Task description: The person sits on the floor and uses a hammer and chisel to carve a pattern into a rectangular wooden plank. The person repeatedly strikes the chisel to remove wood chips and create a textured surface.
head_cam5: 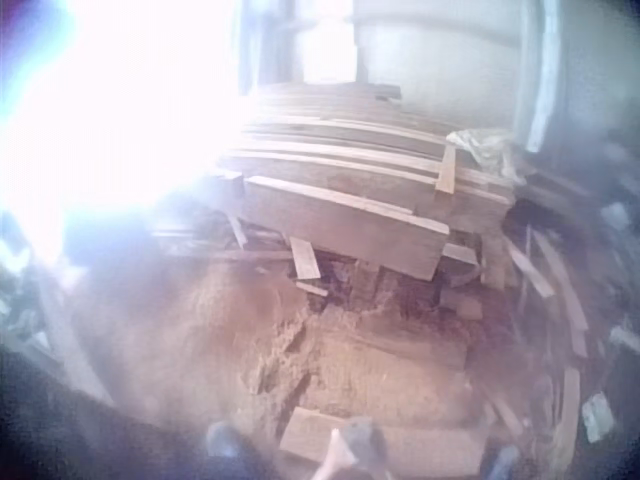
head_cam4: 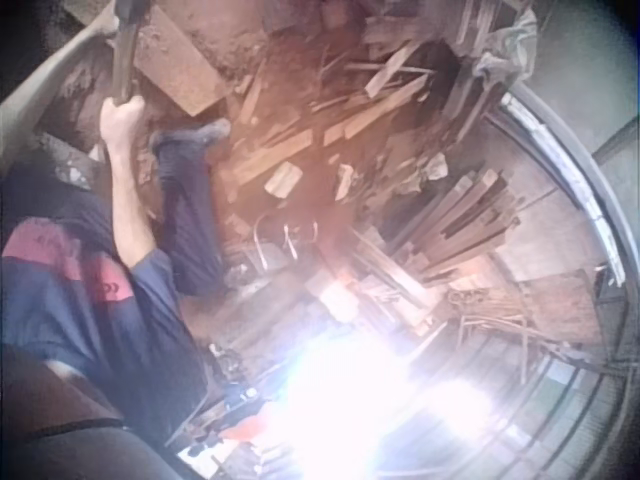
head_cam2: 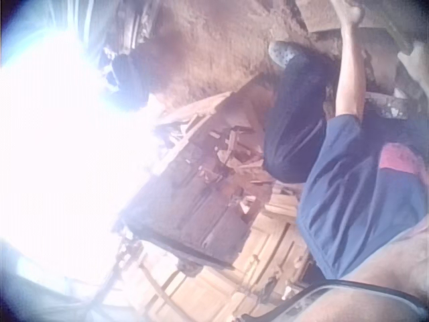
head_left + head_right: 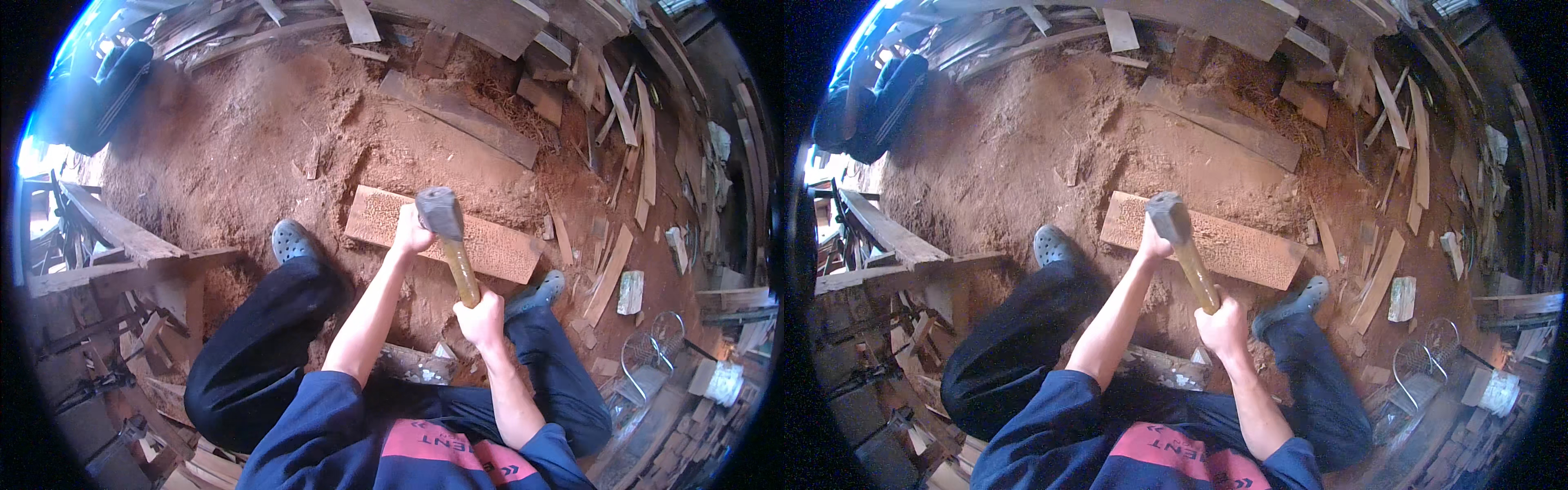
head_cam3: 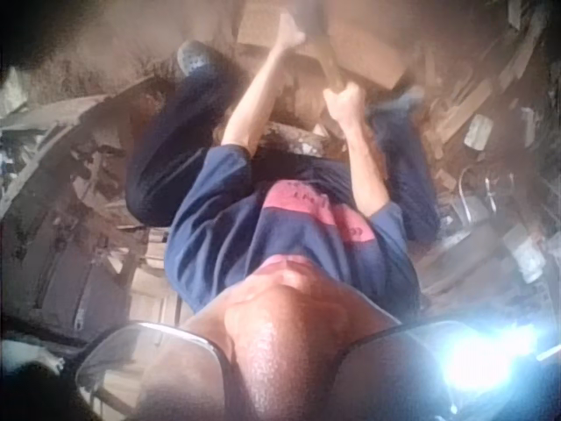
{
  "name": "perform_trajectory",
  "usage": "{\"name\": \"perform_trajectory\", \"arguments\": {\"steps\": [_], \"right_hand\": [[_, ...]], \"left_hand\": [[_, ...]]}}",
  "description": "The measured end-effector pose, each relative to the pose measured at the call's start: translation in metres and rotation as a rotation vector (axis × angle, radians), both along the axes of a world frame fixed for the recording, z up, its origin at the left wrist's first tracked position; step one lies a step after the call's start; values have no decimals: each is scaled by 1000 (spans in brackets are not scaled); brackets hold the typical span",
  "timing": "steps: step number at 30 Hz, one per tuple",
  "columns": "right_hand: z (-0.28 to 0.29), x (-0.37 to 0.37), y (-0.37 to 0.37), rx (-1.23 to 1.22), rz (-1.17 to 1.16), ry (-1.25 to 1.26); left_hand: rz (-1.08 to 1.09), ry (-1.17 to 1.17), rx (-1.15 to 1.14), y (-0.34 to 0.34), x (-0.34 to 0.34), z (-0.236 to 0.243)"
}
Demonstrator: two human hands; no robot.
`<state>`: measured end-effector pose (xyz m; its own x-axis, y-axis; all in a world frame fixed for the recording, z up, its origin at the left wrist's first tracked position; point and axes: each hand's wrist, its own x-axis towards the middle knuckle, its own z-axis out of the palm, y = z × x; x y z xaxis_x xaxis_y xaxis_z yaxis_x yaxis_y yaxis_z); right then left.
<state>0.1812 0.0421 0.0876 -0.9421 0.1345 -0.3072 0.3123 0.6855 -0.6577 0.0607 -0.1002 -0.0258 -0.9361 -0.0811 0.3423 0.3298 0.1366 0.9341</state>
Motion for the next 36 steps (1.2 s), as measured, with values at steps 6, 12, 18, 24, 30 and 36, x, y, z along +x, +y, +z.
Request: {"name": "perform_trajectory", "arguments": {"steps": [6, 12, 18, 24, 30, 36], "right_hand": [[-19, 19, 26, -305, -209, -68], [-35, 33, 49, -418, -451, -345], [-94, 61, 76, -364, -537, -548], [-105, 53, 87, -34, -370, -623], [-126, 60, 96, -15, -355, -684], [-135, 64, 97, -26, -358, -699]], "left_hand": [[-83, -244, -64, -1, 3, -18], [-52, -222, 6, 0, 6, -12], [-129, -292, 12, -3, -3, -8], [-64, -419, 238, -15, -30, -18], [30, -488, 992, -52, -55, -24], [136, -473, 922, -64, -42, -46]]}}
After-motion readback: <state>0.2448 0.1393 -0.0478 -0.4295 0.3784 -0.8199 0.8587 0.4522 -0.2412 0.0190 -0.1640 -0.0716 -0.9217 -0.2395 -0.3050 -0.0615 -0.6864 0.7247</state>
